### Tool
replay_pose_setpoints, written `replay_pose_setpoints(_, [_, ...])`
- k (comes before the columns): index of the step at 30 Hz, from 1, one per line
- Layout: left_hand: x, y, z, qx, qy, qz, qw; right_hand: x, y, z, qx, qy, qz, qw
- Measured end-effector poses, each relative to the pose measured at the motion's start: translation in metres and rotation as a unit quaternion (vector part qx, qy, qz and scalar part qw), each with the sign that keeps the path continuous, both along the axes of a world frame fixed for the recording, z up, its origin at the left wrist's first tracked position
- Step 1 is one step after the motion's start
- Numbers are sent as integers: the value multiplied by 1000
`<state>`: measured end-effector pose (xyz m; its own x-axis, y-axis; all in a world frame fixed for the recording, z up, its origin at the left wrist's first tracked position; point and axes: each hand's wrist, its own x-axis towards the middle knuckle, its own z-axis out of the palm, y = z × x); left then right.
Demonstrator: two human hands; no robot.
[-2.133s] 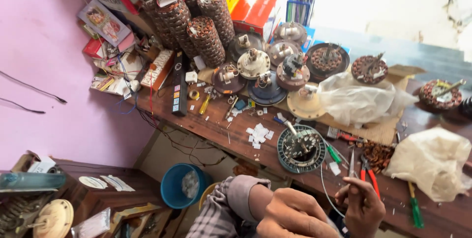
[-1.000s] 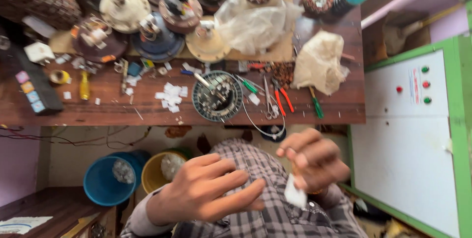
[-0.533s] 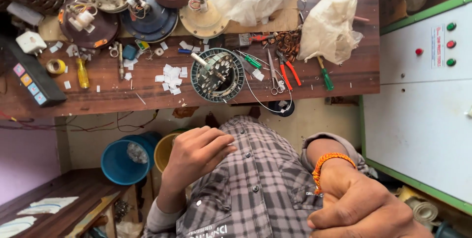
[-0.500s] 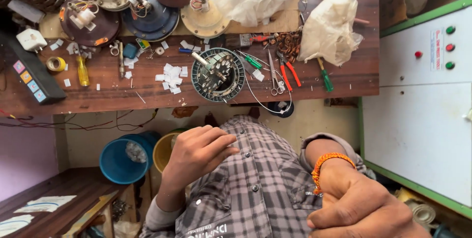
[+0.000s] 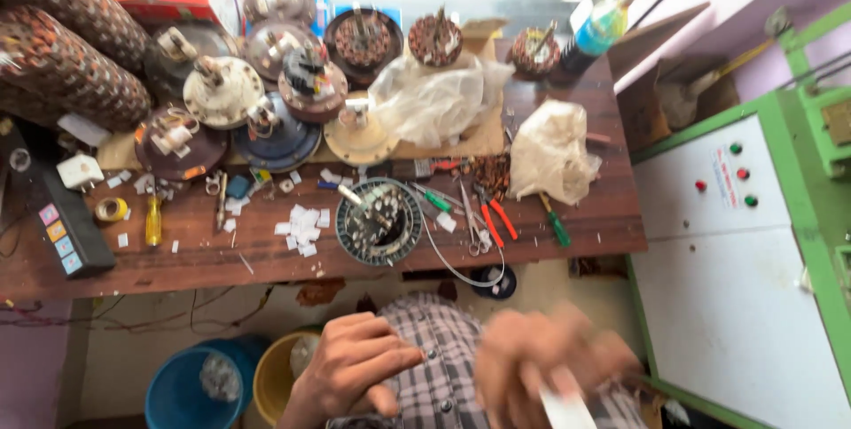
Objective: The person sits at a workbench repairing an electric motor stator, tearing small pieces of white insulating paper by hand and pressing them into the stator slots one at a time. They occasionally use scissors and pliers to trim and position the insulation material inside the motor housing.
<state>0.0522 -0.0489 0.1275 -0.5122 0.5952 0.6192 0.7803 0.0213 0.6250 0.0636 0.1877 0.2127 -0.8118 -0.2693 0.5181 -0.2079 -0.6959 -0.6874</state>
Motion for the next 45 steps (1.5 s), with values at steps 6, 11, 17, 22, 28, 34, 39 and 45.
replay_pose_setpoints(6, [-2, 10, 16, 25, -21, 84, 996, 5, -4, -84, -24, 92, -102, 990])
replay_pose_setpoints(11, [0, 20, 35, 69, -52, 69, 994, -13, 5, -54, -14, 187, -117, 975])
replay_pose_setpoints(17, [0, 20, 39, -33, -28, 23, 999, -18, 20, 19, 112, 271, -47, 955])
replay_pose_setpoints(22, [4, 20, 34, -68, -21, 30, 997, -15, 34, 1, -14, 348, -121, 930])
replay_pose_setpoints(28, [12, 17, 22, -124, -32, 49, 991, -16, 34, -27, -162, 518, -164, 824])
replay_pose_setpoints(34, [13, 21, 22, -130, -36, 31, 990, -18, 20, -29, -224, 452, -127, 854])
replay_pose_setpoints(39, [11, 22, 22, -110, -31, 4, 993, -13, 11, -30, -180, 390, -173, 886])
replay_pose_setpoints(45, [6, 18, 20, -83, -18, -34, 996, -4, 23, -28, -115, 349, -210, 906])
